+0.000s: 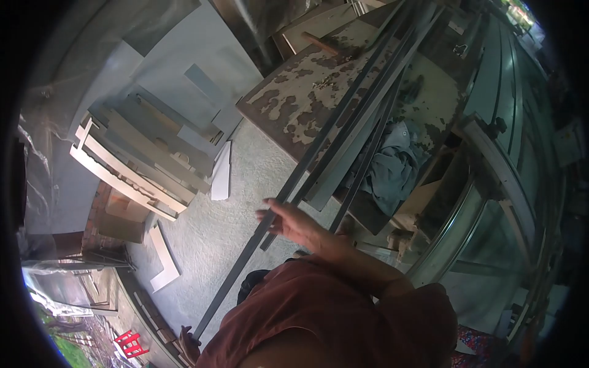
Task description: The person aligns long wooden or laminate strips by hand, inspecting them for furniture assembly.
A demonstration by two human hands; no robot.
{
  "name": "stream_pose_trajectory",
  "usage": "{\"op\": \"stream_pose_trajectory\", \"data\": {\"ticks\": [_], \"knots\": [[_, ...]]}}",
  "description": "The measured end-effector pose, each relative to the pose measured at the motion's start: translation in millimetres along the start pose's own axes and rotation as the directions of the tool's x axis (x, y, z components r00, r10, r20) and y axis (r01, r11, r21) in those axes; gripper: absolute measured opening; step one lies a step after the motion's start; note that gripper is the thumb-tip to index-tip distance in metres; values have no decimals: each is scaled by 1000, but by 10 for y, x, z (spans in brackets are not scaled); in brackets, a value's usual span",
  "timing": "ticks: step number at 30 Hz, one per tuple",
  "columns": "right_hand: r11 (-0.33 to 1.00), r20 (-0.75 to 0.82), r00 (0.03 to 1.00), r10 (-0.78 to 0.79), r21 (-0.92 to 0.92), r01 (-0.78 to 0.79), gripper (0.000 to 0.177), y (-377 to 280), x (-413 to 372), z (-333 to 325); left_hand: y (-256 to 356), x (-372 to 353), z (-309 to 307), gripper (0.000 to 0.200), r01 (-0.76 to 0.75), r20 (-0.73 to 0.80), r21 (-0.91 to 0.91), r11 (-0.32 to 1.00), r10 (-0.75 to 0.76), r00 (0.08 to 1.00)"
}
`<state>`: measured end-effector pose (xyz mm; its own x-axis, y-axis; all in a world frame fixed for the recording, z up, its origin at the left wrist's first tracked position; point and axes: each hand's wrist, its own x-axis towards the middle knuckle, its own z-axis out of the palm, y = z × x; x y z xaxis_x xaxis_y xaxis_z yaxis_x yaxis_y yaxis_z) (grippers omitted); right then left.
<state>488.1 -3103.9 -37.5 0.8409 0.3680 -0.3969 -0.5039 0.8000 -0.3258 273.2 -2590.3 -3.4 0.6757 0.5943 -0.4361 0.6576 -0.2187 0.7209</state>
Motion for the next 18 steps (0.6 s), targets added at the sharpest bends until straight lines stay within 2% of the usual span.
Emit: {"op": "stream_pose_trajectory", "data": {"ticks": [1, 2, 3, 4, 5, 7, 8, 9, 10, 11, 13, 14, 16, 17, 18], "knots": [[1000, 26, 999, 21, -22, -20, 36, 69, -20, 9, -29, -79, -16, 46, -170, -70, 56, 984, 174, 982], [996, 33, 998, 56, -74, -54, 39, 106, -43, 52, -136, -54, -86, 47, -398, -53, 216, 892, 417, 907], [997, 31, 998, 49, -69, -47, 39, 132, -73, 92, -223, 8, -167, 48, -589, 5, 361, 723, 630, 776], [989, 53, 996, 76, -127, -69, 38, 154, -103, 132, -199, 167, -275, 51, 55, -182, -23, 998, -58, 982], [978, 73, 992, 104, -186, -89, 38, 163, -127, 175, -70, 73, -262, 51, 50, -178, -18, 999, -52, 983], [972, 90, 989, 119, -214, -98, 35, 173, -155, 243, 240, -302, -180, 33, -52, -152, -248, 967, 14, 988], [967, 96, 987, 128, -235, -102, 34, 193, -160, 264, 156, -351, -150, 31, -312, -190, -147, 939, 283, 940], [961, 101, 985, 136, -255, -107, 33, 202, -163, 283, 153, -328, -162, 31, -313, -186, -145, 939, 285, 940], [961, 142, 980, 142, -259, -102, 32, 197, -168, 299, 164, -302, -176, 31, -128, -235, -201, 971, 79, 969], [961, 138, 981, 138, -257, -100, 32, 203, -169, 306, 178, -274, -184, 32, 58, -270, -264, 963, -131, 954], [957, 172, 976, 132, -278, -81, 39, 237, -175, 317, -71, -61, -366, 32, 98, -261, -270, 958, -171, 950], [952, 174, 979, 109, -300, -52, 34, 274, -171, 300, -277, 101, -475, 32, 136, -254, -284, 949, -211, 944], [950, 172, 979, 109, -308, -51, 35, 300, -204, 272, -635, 407, -605, 33, 211, -231, -309, 927, -288, 929], [949, 176, 978, 114, -309, -55, 36, 318, -229, 251, -587, 416, -529, 33, 249, -219, -318, 915, -326, 920], [944, 157, 980, 125, -324, -69, 37, 339, -247, 208, -509, 385, -520, 34, 301, -173, -233, 925, -344, 923]]}}
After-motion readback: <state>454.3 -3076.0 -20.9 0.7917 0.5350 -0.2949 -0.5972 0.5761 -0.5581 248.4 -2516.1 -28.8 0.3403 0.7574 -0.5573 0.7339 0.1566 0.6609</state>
